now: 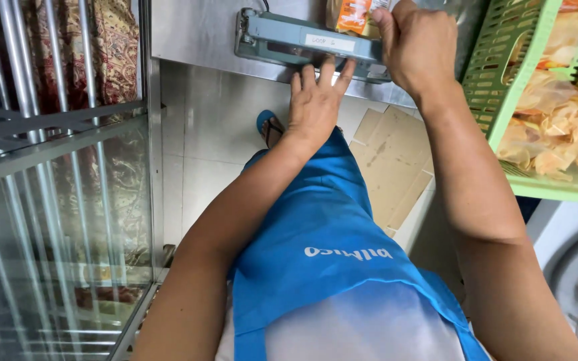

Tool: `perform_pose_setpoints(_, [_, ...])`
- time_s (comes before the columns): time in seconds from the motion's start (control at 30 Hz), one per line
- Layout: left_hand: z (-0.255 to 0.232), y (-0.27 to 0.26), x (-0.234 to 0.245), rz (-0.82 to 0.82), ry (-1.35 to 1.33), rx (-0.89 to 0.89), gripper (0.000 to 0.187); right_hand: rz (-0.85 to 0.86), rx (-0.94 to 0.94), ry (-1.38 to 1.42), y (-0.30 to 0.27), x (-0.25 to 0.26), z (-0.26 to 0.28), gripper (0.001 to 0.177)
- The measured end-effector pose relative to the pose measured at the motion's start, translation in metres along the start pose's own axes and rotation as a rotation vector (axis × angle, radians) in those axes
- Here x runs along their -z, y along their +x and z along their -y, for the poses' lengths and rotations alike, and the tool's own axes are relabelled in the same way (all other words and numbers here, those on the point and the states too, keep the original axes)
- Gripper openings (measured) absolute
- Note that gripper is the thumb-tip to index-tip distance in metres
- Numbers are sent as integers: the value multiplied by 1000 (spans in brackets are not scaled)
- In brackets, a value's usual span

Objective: Sealing plastic bags filled with snacks using a manual heat sealer and placing them into a storage basket.

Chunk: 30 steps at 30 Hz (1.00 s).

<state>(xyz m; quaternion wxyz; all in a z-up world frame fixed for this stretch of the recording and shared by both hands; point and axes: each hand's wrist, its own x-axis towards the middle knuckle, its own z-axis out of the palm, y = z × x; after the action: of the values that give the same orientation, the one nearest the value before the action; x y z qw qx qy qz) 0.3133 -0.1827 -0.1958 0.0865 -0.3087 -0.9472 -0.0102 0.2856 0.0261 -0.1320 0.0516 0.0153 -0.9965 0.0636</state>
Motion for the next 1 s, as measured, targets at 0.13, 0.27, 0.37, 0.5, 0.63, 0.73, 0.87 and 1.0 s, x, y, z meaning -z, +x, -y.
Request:
perform_pose_setpoints(0.13, [0,-2,-4,42,2,3,71,-54,22,81,-1,-8,-1,50])
perform_pose_setpoints(0.27, [2,-3,-4,59,41,-11,74,-69,18,139,-4,-13,-6,52])
perform_pose_setpoints(0.37, [3,-6,-10,73,17,-28,76,-62,42,192,-4,-12,-6,49])
perform_pose_setpoints(0.5, [0,-8,-20,49,29,-29,79,-69,26,215,-3,-14,-7,50])
perform_pose_setpoints(0.63, [-2,-11,-26,12,-11,-20,80,-71,2,247,-5,-14,-5,50])
perform_pose_setpoints(0.73, [0,-10,-23,41,12,-36,82,-95,17,245,-5,-16,-5,48])
perform_pose_setpoints(0.87, [-2,-11,-28,36,-4,-33,82,-121,37,273,-5,-17,-5,44])
perform_pose_setpoints(1.0, [-1,-11,-25,49,5,-41,81,-120,35,287,-6,-20,-7,47])
